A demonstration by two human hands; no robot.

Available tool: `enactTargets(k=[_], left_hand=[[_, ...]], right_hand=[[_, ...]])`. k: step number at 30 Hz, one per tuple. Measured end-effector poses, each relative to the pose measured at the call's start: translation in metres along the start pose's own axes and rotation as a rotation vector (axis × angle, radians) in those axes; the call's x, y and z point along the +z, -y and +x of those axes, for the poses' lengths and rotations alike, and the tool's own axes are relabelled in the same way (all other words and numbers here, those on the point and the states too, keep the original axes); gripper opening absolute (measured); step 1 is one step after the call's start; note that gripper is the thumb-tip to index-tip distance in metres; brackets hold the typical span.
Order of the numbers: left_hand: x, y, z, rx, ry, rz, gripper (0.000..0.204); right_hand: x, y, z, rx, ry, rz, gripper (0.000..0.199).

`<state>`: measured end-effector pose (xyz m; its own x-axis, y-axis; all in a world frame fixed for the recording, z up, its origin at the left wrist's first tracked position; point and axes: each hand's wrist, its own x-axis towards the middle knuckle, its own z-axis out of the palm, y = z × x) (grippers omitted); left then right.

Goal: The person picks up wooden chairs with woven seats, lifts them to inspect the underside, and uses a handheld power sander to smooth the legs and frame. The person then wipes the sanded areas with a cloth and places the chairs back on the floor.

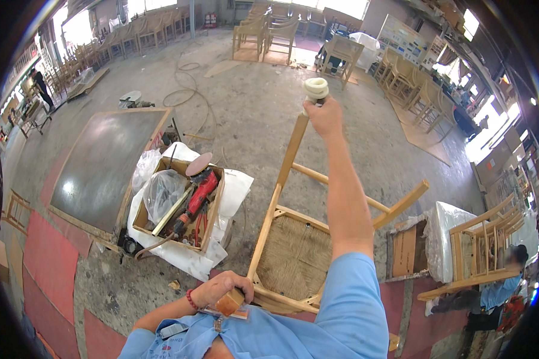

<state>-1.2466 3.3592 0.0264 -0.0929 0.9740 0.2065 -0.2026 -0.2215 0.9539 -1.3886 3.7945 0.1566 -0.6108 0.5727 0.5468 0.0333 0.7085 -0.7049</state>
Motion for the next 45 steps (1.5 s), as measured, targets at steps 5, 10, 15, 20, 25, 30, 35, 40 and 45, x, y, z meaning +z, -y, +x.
enactTargets(k=[5,10,15,20,25,30,35,40,45], left_hand=[[0.000,-0.003,0.001,-0.014,0.002,0.008,0.076],[0.002,-0.007,-0.003,-0.075,-0.018,0.031,0.077],[-0.014,-0.026,0.002,-0.037,-0.235,0.261,0.041],[-0.066,-0.079,0.029,0.042,-0.568,-0.071,0.058],[-0.086,-0.126,0.010,0.072,-0.292,-0.356,0.060],[-0.115,-0.147,-0.049,0.056,-0.095,-0.329,0.055],[-0.160,-0.140,-0.117,0.061,-0.206,-0.350,0.053],[-0.209,-0.082,-0.195,-0.214,-0.744,-0.058,0.036],[-0.216,-0.016,-0.258,-0.579,-0.993,0.116,0.041]], right_hand=[[0.002,0.006,-0.008,-0.008,-0.088,-0.055,0.039],[-0.005,0.021,-0.015,-0.065,-0.187,-0.128,0.035],[-0.021,0.080,-0.059,-0.281,-0.103,0.058,0.031],[-0.028,0.167,-0.150,-0.871,0.072,-0.429,0.038],[-0.022,0.257,-0.222,-0.994,0.310,-0.662,0.034],[0.023,0.323,-0.258,-0.870,0.529,-0.835,0.035],[0.050,0.394,-0.277,-0.449,0.522,-0.299,0.049],[0.079,0.411,-0.267,-0.193,0.744,0.075,0.053],[0.111,0.382,-0.255,-0.225,0.913,0.226,0.058]])
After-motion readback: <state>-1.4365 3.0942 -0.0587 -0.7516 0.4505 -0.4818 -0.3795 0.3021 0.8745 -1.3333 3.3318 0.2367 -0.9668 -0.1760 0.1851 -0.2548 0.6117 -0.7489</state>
